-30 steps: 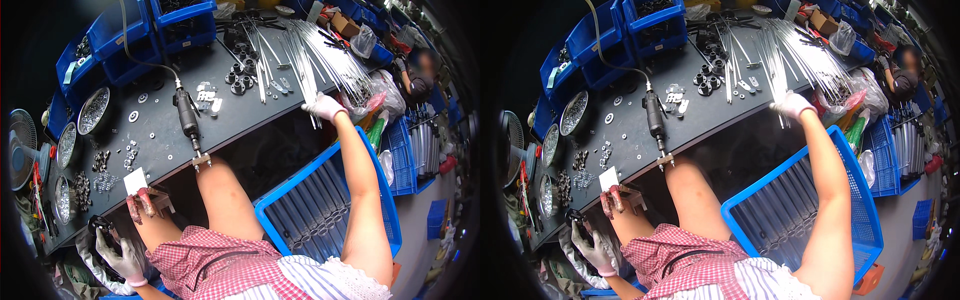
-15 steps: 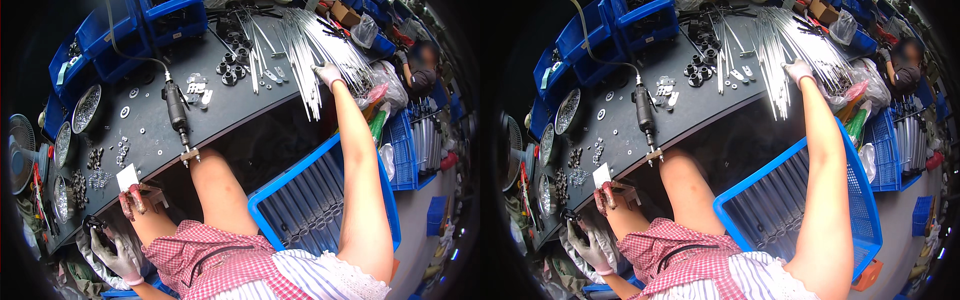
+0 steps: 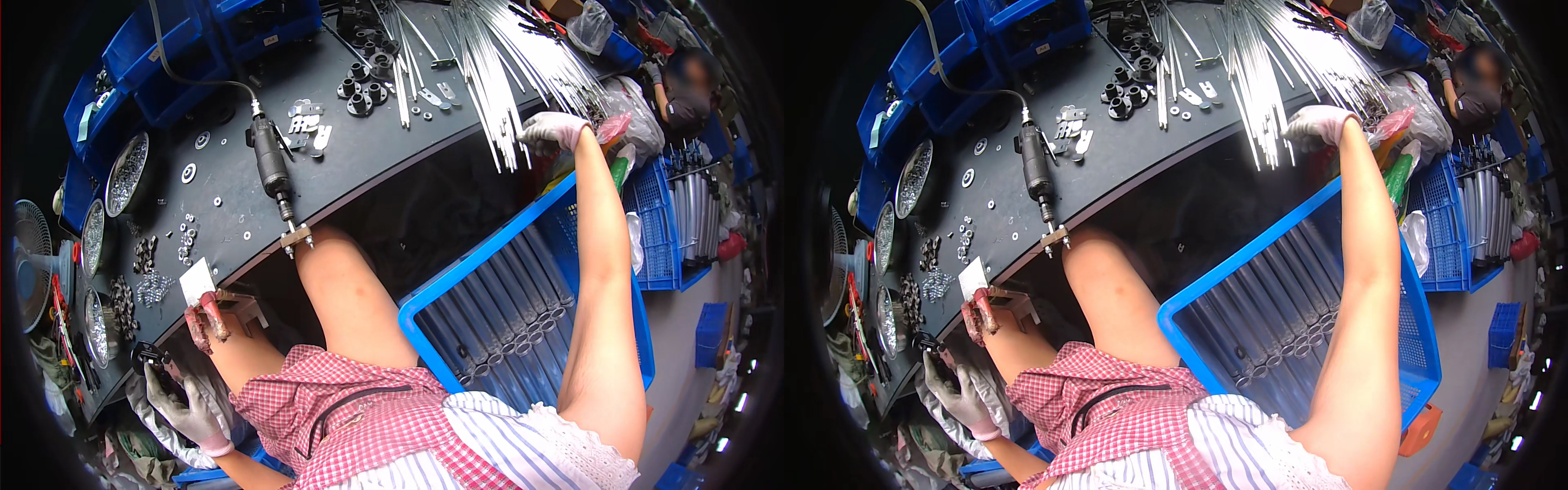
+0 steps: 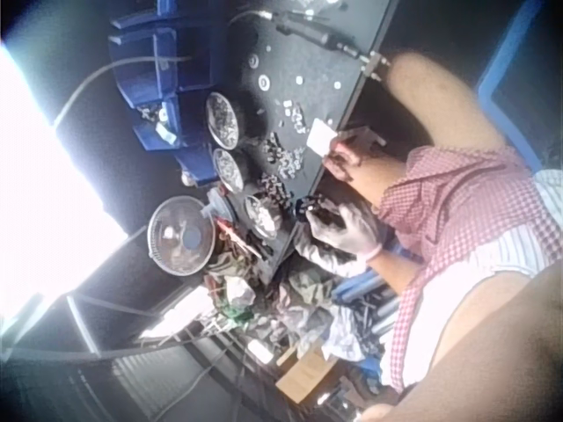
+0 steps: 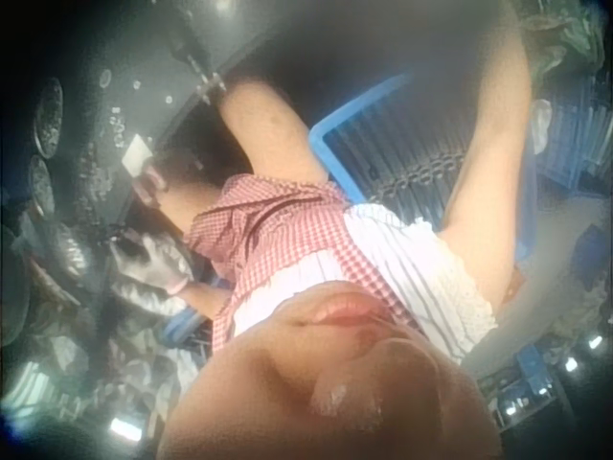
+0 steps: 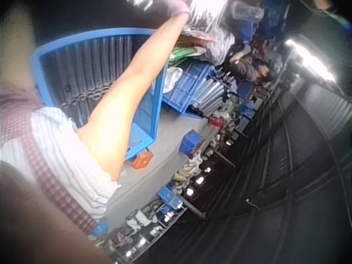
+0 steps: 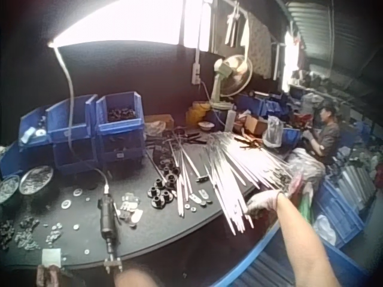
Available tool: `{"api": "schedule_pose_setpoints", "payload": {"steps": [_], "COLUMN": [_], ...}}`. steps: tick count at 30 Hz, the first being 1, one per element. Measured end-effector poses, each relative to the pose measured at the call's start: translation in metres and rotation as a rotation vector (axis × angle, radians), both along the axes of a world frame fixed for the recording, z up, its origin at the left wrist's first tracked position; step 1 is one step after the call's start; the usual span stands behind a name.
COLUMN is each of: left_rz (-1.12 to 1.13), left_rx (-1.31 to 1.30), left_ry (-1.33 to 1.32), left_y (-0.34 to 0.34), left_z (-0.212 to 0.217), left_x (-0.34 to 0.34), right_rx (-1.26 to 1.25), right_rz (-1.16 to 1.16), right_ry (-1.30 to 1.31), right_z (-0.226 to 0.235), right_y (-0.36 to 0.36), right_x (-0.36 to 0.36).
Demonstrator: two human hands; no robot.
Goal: The recorder assembles mechanical hand tools (likely grease or caulking guns) by attaching handles, washers, and tubes using hand tools.
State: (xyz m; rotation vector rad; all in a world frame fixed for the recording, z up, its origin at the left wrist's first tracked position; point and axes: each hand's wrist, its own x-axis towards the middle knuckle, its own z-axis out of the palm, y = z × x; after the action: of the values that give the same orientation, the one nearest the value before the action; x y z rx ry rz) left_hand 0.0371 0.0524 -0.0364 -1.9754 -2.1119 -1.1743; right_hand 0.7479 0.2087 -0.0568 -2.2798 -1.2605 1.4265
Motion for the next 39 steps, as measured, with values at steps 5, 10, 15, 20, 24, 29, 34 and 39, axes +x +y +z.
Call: {"api": "schedule_pose_setpoints", "payload": {"steps": [5, 10, 15, 20, 24, 29, 34, 39], "left_rz": [0.035, -0.107, -0.132, -0.486, -1.059, -1.337, -1.324, -1.34], "left_rx": [0.018, 0.061, 0.108, 0.08, -0.079, -0.093, -0.086, -0.174], "left_ry": [-0.002, -0.173, -0.559, -1.25, -1.917, -2.143, -2.259, -2.263], "left_y": [0.001, 0.006, -0.021, -0.029, -0.034, -0.055, -0.071, -0.075], "left_z": [-0.004, 0.002, 0.023, 0.046, 0.039, 0.039, 0.038, 0.025], "left_x": [0.0, 0.007, -0.001, 0.005, -0.001, -0.006, -0.025, -0.022], "right_rx": [0.378, 0.515, 0.986, 1.016, 0.992, 1.02, 1.185, 1.301], "right_rz": [-0.156, -0.572, -0.502, -0.342, -0.11, 0.39, 0.461, 0.591], "right_ry": [0.025, -0.228, 0.162, 1.3, 0.327, 0.324, 0.237, 0.16], "right_z": [-0.033, -0.027, -0.024, 0.034, 0.071, 0.038, 0.031, 0.035], "right_y": [-0.001, -0.012, -0.083, -0.146, -0.174, -0.171, -0.159, -0.142], "right_x": [0.015, 0.002, -0.079, -0.138, -0.293, -0.366, -0.375, -0.377]}}
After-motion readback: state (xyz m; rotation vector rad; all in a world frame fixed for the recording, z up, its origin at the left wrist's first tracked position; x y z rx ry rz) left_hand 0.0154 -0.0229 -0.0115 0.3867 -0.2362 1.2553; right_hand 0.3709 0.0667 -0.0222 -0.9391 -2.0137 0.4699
